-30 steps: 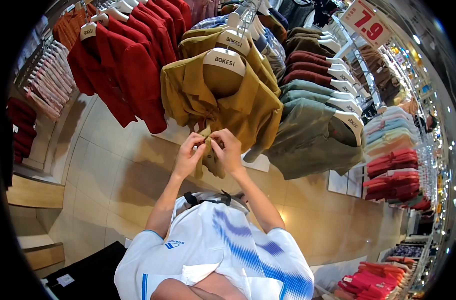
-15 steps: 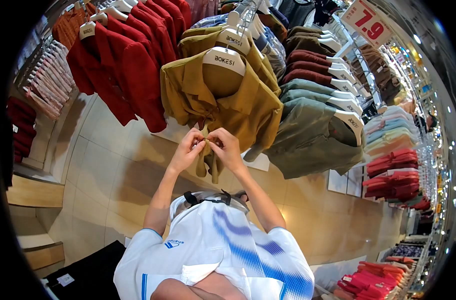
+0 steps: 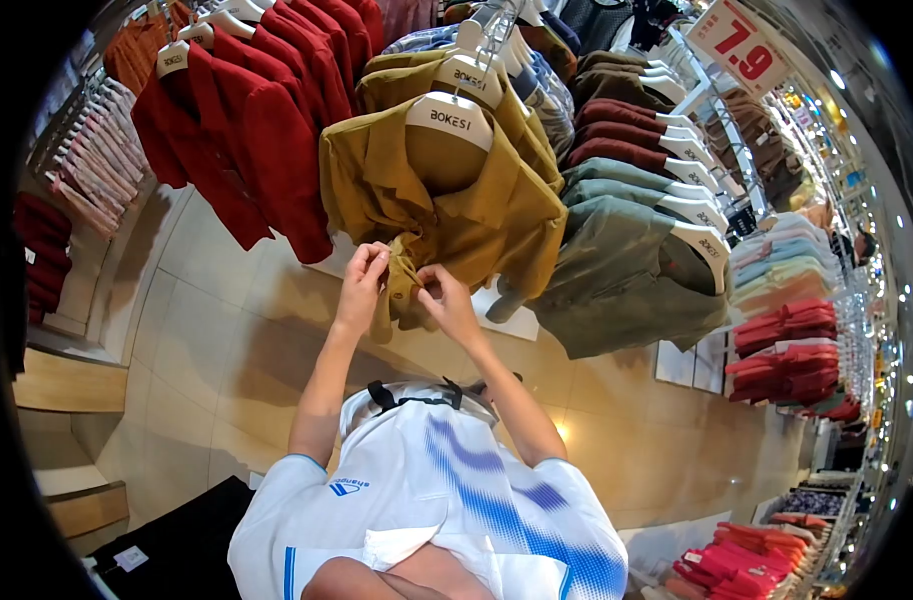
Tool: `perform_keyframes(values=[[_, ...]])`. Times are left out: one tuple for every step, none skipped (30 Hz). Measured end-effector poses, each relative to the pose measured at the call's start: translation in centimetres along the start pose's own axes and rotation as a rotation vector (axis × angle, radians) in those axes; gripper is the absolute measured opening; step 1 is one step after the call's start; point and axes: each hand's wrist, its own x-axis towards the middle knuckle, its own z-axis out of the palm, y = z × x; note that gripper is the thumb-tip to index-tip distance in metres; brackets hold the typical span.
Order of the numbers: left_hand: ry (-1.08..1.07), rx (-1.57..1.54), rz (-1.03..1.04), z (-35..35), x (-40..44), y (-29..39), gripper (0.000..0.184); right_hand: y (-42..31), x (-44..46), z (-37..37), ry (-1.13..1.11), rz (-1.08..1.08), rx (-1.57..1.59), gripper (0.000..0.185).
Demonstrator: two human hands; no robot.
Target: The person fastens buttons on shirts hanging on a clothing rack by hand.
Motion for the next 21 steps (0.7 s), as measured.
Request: perform_keyframes(values=[[0.002,-0.109,-0.048,0.0,0.2,0.1,0.01,-0.1,0.1,0.2,0.004,0.002,0.001,0.026],[0.022,-0.134,-0.094,-0.2,0.1,0.2,0.009,-0.1,0.2,0.6,0.0,-0.062,0.094,0.027],[0.022,-0.134,-0.093,-0.4,0.3,0.1,0.009,-0.1,0.4,0.7,-0.006,-0.128,0.186,0.027],[0.051,-0.204,-0.13,-0.6,0.6,-0.3,0.009,0.0,0.6,0.6,-0.007,-0.128,0.186,0.027],[0.079,-0.274,-0.167,-0.8,0.7,-0.6,0.008,0.3,0.7,0.2,-0.106,-0.118,0.122,0.026],[0.081,-0.274,-0.169,-1.0,0.6,-0.7,0.008,0.3,0.7,0.1,-0.204,-0.109,0.059,0.026],[0.063,-0.283,-0.179,-1.2,0.7,-0.7,0.008,0.3,0.7,0.0,-0.204,-0.108,0.06,0.026],[0.045,-0.293,-0.189,-1.3,0.7,-0.8,0.008,0.3,0.6,0.0,-0.195,-0.082,0.027,0.021],[0.048,-0.293,-0.188,-1.3,0.8,-0.8,0.008,0.1,0.5,0.0,-0.188,-0.057,-0.007,0.019],[0.067,-0.276,-0.134,-1.4,0.9,-0.9,0.009,0.1,0.4,0.1,-0.191,-0.055,-0.006,0.019],[0.085,-0.26,-0.081,-1.5,0.9,-1.0,0.011,0.1,0.2,0.2,-0.125,-0.012,0.135,0.019],[0.087,-0.26,-0.082,-1.7,1.0,-1.3,0.011,-0.3,0.1,0.3,-0.057,0.032,0.276,0.02],[0.16,0.059,0.033,-2.1,0.9,-1.7,0.012,-1.4,0.0,0.4,0.007,0.066,0.351,0.021],[0.227,0.379,0.146,-2.3,0.9,-2.0,0.014,-1.2,0.1,0.3,0.055,0.079,0.387,0.022],[0.222,0.38,0.144,-2.2,0.4,-1.8,0.014,-1.0,0.2,0.1,0.105,0.091,0.423,0.023],[0.247,0.6,0.338,-1.9,-0.6,-1.3,0.015,-0.9,0.4,-0.2,0.111,0.09,0.425,0.023],[0.268,0.816,0.534,-1.5,-1.7,-0.8,0.016,-0.9,0.5,-0.5,0.138,0.067,0.402,0.022],[0.17,0.798,0.471,-0.5,-3.3,0.0,0.017,-0.9,0.4,-0.6,0.163,0.048,0.38,0.022],[0.037,0.777,0.411,0.1,-4.3,0.5,0.02,-1.4,0.2,-0.5,0.165,0.053,0.381,0.022],[0.016,0.788,0.436,0.9,-4.8,0.4,0.022,-2.1,-0.1,-0.4,0.151,0.063,0.396,0.02],[-0.002,0.8,0.461,1.4,-5.1,0.4,0.024,-2.8,-0.3,-0.2,0.135,0.073,0.411,0.018]])
